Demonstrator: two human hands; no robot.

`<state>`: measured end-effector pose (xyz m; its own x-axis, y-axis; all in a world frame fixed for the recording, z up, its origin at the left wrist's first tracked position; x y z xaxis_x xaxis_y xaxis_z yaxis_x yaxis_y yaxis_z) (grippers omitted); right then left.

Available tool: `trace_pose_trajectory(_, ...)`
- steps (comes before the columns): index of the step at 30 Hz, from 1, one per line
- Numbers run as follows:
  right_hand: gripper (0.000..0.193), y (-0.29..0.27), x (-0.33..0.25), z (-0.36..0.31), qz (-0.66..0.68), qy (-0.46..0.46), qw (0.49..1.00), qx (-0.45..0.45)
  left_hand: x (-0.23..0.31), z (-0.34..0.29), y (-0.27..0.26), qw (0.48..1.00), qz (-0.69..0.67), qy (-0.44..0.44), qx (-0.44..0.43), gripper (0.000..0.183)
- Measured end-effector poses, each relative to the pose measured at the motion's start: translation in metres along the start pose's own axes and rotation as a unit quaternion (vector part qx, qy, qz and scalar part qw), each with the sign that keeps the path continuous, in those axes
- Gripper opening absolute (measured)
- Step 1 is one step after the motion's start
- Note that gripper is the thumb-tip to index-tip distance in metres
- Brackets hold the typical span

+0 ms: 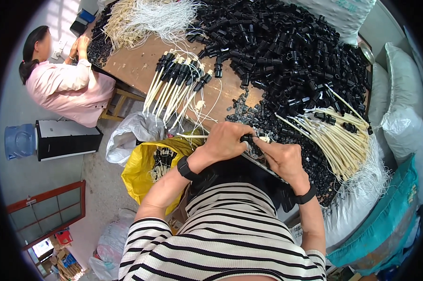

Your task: The person assembles components by hand, fitting a white tube into a black connector and threading a white cord through the assembly. They repeat this process for each set, occasionally moving finished pieces aside to reach more parts.

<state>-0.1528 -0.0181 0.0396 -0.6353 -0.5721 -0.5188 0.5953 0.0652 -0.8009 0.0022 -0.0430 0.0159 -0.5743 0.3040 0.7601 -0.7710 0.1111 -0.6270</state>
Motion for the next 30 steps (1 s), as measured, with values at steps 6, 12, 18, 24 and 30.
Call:
trace_pose_trajectory(6, 0.021, 0.013, 0.026, 0.006, 0.167, 0.216, 0.962, 0.013, 0.027, -0.004, 0.004, 0.991, 0.105, 0.087, 0.016, 0.006)
trace_pose_trajectory(12, 0.022, 0.029, 0.022, 0.0, 0.07, 0.198, 0.977, 0.036, 0.019, -0.006, 0.002, 0.978, 0.16, 0.129, 0.018, 0.02)
trace_pose_trajectory(18, 0.012, -0.002, -0.016, 0.016, 0.024, 0.035, 0.995, 0.093, -0.021, 0.015, -0.047, 0.959, 0.217, 0.131, 0.126, 0.012)
trace_pose_trajectory(24, 0.009, -0.026, -0.012, 0.015, 0.16, 0.019, 0.978, 0.133, -0.077, 0.037, -0.116, 0.903, 0.33, 0.044, 0.27, 0.024)
trace_pose_trajectory(30, 0.023, 0.003, 0.021, -0.026, 0.144, 0.131, 0.98, 0.043, -0.033, 0.06, -0.061, 0.961, 0.138, 0.133, 0.199, 0.029)
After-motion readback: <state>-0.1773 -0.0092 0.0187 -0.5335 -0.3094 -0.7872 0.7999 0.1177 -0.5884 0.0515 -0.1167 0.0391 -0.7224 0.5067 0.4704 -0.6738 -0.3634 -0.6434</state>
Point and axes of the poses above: each hand's wrist, its own z-axis towards the middle knuckle, its own y-axis out of the palm, x = y × z, the point moved 6 cm from there along z, towards the middle knuckle, and after that the axes turned 8 degrees about x, right-handed, at the moved point
